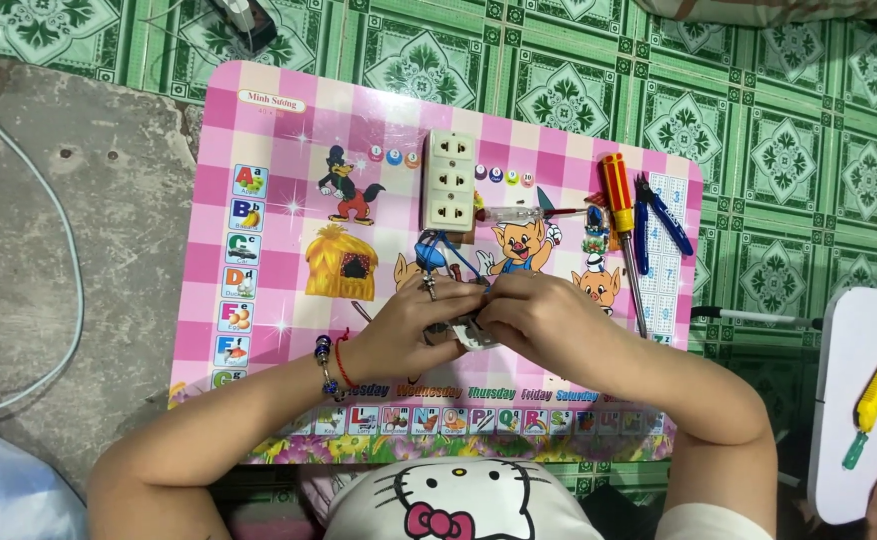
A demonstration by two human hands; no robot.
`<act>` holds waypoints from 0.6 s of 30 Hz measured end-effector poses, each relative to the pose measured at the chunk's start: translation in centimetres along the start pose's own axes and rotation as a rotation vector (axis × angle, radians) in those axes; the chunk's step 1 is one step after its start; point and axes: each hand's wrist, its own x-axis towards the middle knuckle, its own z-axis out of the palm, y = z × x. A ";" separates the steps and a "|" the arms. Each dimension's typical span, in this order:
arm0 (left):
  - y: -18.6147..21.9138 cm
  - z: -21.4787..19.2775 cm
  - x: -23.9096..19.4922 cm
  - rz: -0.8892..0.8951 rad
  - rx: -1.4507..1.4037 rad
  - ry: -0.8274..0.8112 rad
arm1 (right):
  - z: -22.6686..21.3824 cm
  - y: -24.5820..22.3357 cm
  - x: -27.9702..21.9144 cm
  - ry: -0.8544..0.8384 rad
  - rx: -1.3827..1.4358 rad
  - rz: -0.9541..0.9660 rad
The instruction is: The person uses pliers to strip the insulation from a blue electrical wire and then inserts the exposed end into a terminal on a white electrical outlet. They use a screwdriver to tighten the terminal screw, securing the wire in place.
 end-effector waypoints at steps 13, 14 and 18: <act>-1.0 0.1 -0.2 -0.065 -0.083 0.006 | -1.7 1.1 2.4 -0.161 0.210 0.131; -1.0 0.0 -0.2 -0.067 -0.100 0.013 | -1.8 1.0 2.3 -0.144 0.226 0.127; -0.8 0.5 0.4 -0.079 -0.172 0.038 | -1.5 0.5 1.7 -0.076 0.192 0.181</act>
